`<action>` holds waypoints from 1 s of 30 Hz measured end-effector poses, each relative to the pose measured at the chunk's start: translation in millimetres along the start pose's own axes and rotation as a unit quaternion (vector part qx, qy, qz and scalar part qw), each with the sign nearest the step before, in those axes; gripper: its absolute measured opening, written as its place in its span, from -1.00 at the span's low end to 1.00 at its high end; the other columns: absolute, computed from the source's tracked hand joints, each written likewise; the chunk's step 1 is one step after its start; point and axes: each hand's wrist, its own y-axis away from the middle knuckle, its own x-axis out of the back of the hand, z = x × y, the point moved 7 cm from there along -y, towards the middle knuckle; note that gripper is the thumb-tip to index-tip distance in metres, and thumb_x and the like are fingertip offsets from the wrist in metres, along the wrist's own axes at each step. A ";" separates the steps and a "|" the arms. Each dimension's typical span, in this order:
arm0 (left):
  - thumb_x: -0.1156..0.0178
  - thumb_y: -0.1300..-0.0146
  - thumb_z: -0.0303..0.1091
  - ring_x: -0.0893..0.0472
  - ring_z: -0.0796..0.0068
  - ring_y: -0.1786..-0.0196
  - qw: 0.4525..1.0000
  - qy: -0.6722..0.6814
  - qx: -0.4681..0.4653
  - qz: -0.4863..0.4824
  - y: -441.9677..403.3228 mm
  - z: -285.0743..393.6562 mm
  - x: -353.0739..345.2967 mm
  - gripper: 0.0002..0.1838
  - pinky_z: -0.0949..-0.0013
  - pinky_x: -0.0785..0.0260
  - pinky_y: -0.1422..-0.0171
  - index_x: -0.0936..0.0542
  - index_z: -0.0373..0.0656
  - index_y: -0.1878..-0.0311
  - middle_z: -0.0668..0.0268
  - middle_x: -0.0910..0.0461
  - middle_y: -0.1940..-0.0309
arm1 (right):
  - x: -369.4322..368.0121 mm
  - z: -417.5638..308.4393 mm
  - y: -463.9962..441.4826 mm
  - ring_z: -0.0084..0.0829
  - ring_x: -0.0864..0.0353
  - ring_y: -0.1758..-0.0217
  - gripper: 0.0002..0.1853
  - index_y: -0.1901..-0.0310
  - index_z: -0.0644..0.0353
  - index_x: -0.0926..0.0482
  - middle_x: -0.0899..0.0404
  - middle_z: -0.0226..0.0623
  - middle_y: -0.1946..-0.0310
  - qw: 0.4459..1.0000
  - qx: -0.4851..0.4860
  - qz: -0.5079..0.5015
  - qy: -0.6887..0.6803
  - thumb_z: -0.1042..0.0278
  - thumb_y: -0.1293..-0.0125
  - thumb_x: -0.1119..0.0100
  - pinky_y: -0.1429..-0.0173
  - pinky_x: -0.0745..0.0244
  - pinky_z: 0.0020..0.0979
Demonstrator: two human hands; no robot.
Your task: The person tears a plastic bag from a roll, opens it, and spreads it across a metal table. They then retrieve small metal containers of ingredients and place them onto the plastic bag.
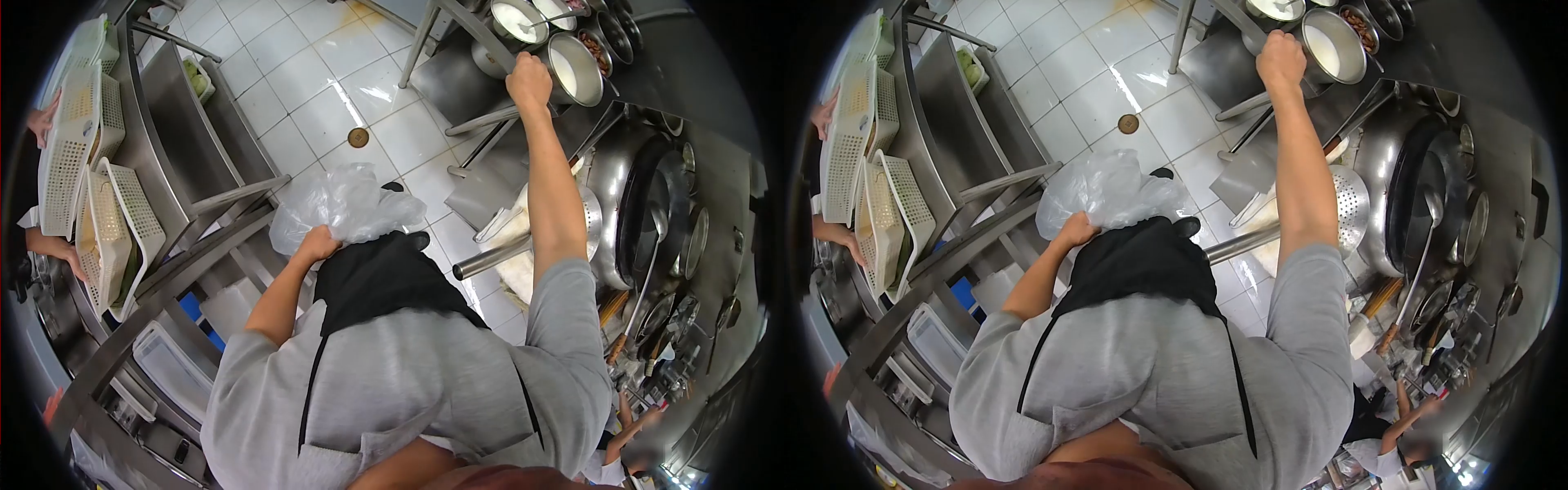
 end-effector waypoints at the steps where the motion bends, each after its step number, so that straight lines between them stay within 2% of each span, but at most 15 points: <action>1: -0.25 0.11 -0.17 -0.62 -0.20 0.07 1.000 0.001 0.003 0.002 -0.7 -0.2 -1.7 -0.59 0.02 -0.48 -0.06 -0.66 -0.35 0.29 -0.22 -0.62 0.25 | 1.2 -3.8 2.9 -0.05 -0.65 0.07 -0.78 0.22 0.30 -0.59 -0.63 -0.04 0.17 1.000 0.005 -0.001 0.004 0.46 -0.06 -0.25 0.01 -0.61 -0.15; 7: -0.25 0.09 -0.17 -0.62 -0.20 0.06 1.000 -0.010 -0.007 0.000 6.6 23.8 2.3 -0.58 0.02 -0.48 -0.08 -0.65 -0.41 0.31 -0.27 -0.61 0.23 | 17.3 -42.3 34.6 -0.09 -0.68 0.14 -0.85 0.27 0.31 -0.58 -0.64 -0.04 0.24 0.998 0.058 0.017 -0.002 0.51 -0.10 -0.18 0.10 -0.64 -0.20; 14: -0.25 0.08 -0.17 -0.61 -0.24 0.06 0.998 -0.058 -0.038 0.005 12.6 63.4 10.8 -0.55 0.00 -0.47 -0.09 -0.63 -0.47 0.30 -0.30 -0.59 0.24 | 24.7 -79.6 75.3 -0.21 -0.70 0.15 -0.86 0.24 0.30 -0.60 -0.63 -0.10 0.25 0.998 0.057 0.004 0.008 0.50 -0.20 -0.11 0.18 -0.67 -0.27; 26: -0.28 0.07 -0.17 -0.60 -0.26 0.06 0.987 -0.103 -0.119 -0.015 19.9 105.5 32.1 -0.53 0.03 -0.47 -0.09 -0.61 -0.53 0.33 -0.34 -0.58 0.24 | 45.7 -125.0 152.0 -0.22 -0.68 0.21 -0.82 0.29 0.38 -0.63 -0.62 -0.04 0.30 0.993 0.095 -0.011 -0.069 0.49 -0.09 -0.13 0.22 -0.64 -0.33; 30: -0.35 0.11 -0.16 -0.62 -0.20 0.05 0.982 -0.137 -0.125 -0.037 18.0 122.9 39.6 -0.54 0.04 -0.47 -0.07 -0.64 -0.45 0.30 -0.27 -0.61 0.22 | 55.9 -134.5 176.0 -0.22 -0.68 0.22 -0.81 0.30 0.41 -0.64 -0.61 -0.04 0.31 0.991 0.115 -0.008 -0.067 0.48 -0.07 -0.15 0.27 -0.64 -0.37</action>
